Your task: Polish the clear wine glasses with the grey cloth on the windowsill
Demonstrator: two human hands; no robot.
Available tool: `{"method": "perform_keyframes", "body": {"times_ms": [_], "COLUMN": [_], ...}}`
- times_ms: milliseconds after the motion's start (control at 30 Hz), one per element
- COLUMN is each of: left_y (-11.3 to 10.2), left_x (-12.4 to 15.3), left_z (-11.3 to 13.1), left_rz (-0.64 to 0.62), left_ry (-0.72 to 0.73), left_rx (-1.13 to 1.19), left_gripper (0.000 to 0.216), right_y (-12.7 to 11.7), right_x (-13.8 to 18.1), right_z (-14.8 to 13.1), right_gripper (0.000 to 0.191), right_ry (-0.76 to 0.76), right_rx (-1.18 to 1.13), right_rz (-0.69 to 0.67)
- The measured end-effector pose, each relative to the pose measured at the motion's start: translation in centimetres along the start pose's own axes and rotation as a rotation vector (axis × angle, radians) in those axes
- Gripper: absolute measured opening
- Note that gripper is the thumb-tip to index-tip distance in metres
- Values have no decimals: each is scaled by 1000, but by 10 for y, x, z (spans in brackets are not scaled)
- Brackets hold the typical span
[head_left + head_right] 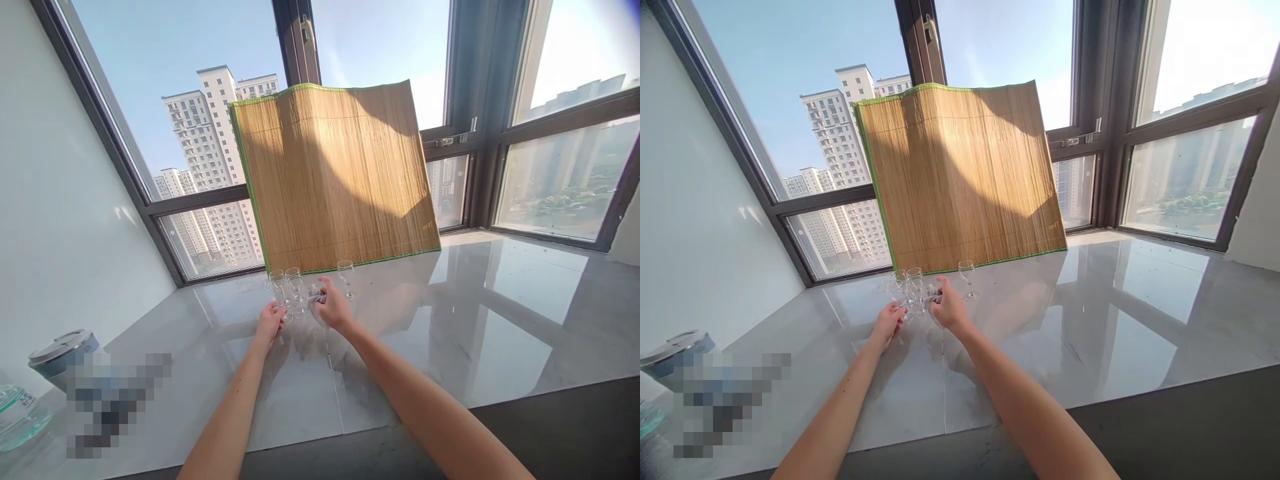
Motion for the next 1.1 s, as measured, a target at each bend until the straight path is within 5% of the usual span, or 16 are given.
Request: {"method": "perform_keyframes", "body": {"times_ms": [100,333,533,733,1100], "left_y": [-2,4,-1,8,10], "left_x": [4,39,55,53,54], "left_z": [4,37,52,43,50], "left_rz": [55,90,197,20,71], "left_ry": [89,494,390,365,414], "left_rx": [-127,-537,-840,-1062,-1009], "left_gripper": [31,30,27,17,24], "right_y": [3,-5,2,16,-11], "right_x": [1,4,25,52,19], "right_z": [3,-10,-44,-71,-46], "right_gripper": [62,62,73,73,75], "right_ry": [11,-58,-345,-615,-367], "right_rx": [28,-2,118,337,380], "right_rz": [-38,-29,-205,-268,44]}}
Point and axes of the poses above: each hand's wrist, its own x-axis away from the middle knuckle, its own y-axis out of the palm, z = x × y, the point moved 4 cm from there along -x, towards the middle knuckle, and after that the axes turned 7 degrees about y, right-handed, at the moved point
